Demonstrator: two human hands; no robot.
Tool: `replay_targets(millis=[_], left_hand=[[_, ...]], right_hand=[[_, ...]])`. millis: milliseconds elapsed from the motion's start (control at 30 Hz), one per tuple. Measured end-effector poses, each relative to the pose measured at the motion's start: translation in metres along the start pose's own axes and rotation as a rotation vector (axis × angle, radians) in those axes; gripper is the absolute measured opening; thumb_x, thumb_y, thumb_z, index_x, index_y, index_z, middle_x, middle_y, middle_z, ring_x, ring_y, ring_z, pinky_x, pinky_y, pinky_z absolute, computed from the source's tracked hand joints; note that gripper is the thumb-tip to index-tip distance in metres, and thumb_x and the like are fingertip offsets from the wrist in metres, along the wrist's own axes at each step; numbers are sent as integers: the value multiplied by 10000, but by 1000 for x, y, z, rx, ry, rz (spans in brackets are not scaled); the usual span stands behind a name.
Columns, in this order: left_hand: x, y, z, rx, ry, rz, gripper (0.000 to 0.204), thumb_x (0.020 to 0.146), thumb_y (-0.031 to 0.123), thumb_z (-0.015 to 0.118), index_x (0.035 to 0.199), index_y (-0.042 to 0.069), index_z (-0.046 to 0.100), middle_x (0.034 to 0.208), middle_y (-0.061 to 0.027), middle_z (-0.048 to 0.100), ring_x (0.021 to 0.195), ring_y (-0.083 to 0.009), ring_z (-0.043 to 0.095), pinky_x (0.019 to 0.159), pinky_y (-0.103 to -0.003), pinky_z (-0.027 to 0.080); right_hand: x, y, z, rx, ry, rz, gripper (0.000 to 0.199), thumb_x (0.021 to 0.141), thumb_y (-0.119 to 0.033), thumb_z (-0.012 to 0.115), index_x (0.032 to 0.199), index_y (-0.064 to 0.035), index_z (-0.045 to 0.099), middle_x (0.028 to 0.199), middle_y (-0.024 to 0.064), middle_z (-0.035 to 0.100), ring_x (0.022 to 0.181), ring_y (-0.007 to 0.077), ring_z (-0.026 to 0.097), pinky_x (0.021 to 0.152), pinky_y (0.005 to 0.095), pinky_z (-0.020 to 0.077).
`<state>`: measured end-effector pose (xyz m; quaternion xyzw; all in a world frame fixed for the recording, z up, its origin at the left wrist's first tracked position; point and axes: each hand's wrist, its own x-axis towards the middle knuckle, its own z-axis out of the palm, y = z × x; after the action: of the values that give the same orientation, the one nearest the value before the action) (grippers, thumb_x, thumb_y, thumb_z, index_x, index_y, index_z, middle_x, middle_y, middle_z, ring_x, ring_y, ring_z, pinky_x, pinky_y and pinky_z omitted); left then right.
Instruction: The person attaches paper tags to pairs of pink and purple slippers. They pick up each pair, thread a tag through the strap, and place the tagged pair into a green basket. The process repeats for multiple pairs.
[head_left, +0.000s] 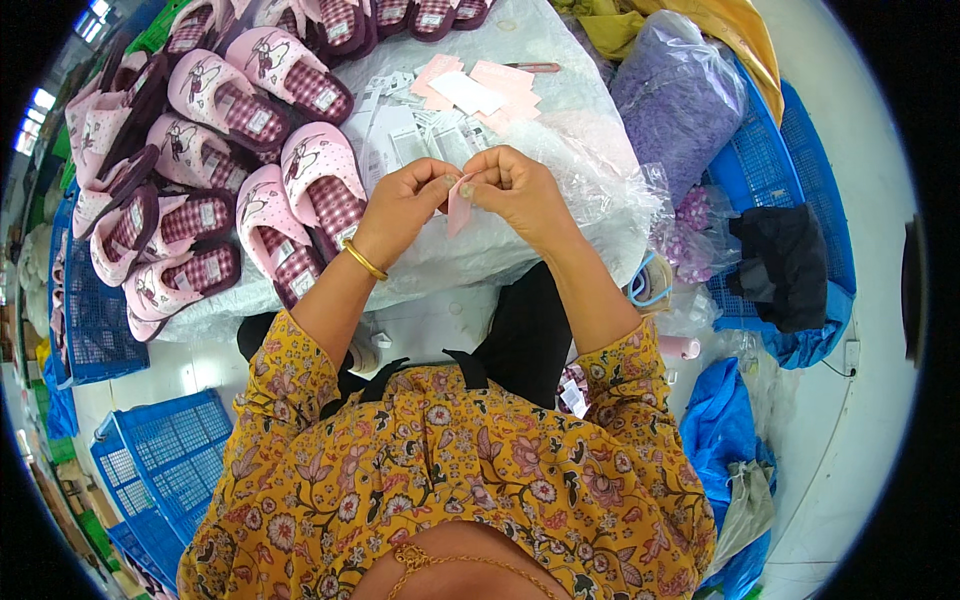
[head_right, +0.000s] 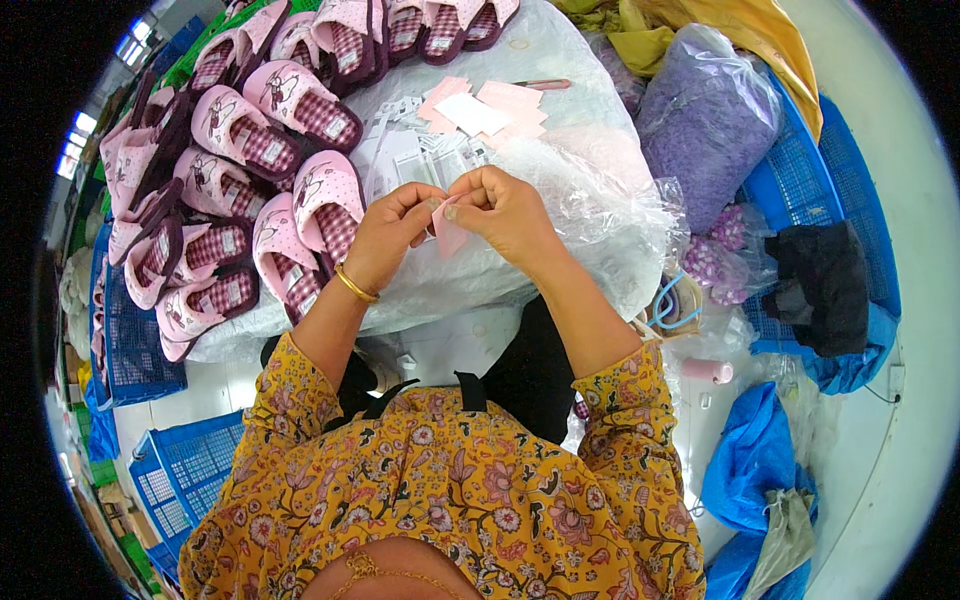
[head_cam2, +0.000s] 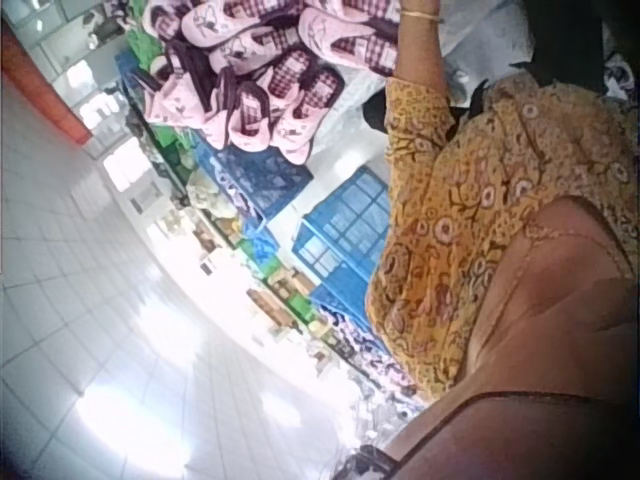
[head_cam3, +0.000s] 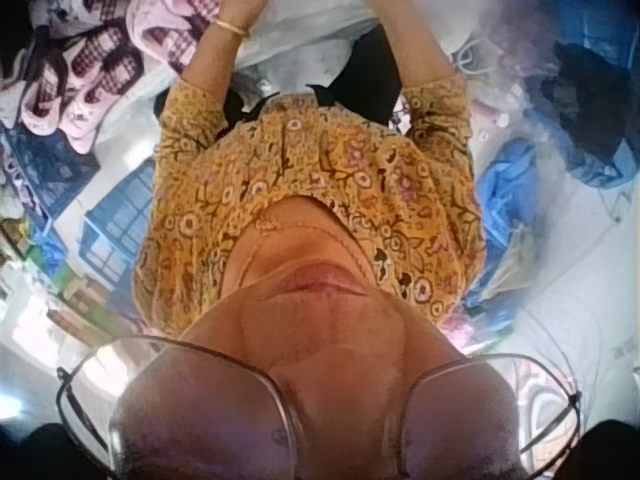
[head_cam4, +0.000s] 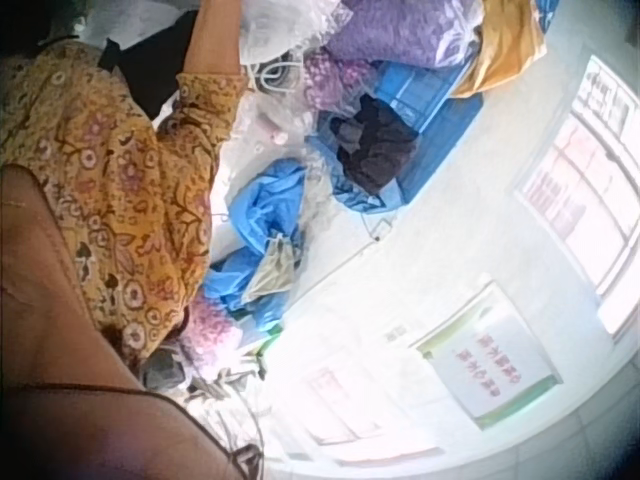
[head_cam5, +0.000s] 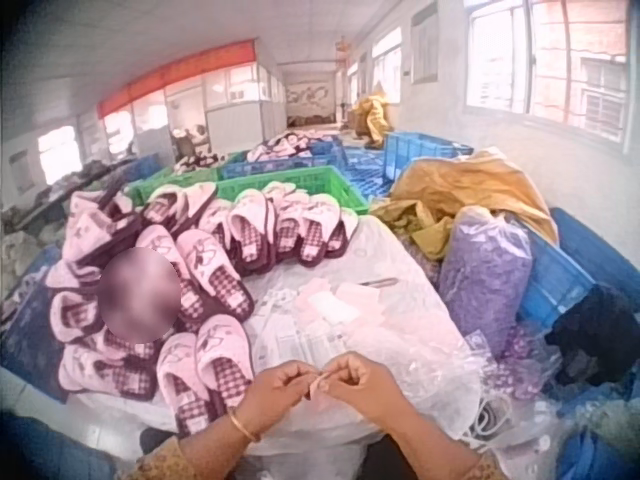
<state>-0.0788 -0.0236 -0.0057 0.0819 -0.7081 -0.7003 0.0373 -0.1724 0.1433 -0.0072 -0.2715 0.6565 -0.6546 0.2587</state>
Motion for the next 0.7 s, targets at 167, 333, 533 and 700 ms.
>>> replay_targets(millis=[167, 333, 533, 700], left_hand=[[7, -7, -4, 69, -72, 81, 168, 953, 125, 595, 1063, 14, 657, 914, -21, 667, 795, -82, 607, 732, -243, 512], [9, 2, -11, 500, -86, 352, 151, 883, 105, 651, 1029, 89, 689, 888, -33, 671, 728, -138, 638, 666, -273, 513], [9, 30, -17, 924, -200, 670, 101, 837, 140, 649, 931, 106, 666, 903, -43, 659, 710, -285, 635, 606, -348, 508], [6, 30, -26, 879, -152, 615, 110, 835, 72, 631, 941, 50, 647, 907, -91, 640, 739, -263, 629, 659, -326, 503]], right_hand=[[-2, -7, -3, -16, -4, 27, 195, 846, -36, 700, 1024, 2, 630, 874, 27, 677, 784, 63, 621, 702, 206, 479], [-5, -12, -6, -32, -26, 95, 210, 835, -90, 722, 1001, 11, 642, 870, 46, 685, 779, 84, 623, 702, 218, 486], [-4, -15, -13, -51, -123, 146, 235, 843, -84, 712, 1045, 5, 632, 855, 27, 663, 779, 90, 611, 702, 224, 483], [4, 6, -22, -66, 14, 5, 283, 852, -90, 712, 1101, 6, 618, 926, 49, 662, 793, 120, 623, 733, 258, 515]])
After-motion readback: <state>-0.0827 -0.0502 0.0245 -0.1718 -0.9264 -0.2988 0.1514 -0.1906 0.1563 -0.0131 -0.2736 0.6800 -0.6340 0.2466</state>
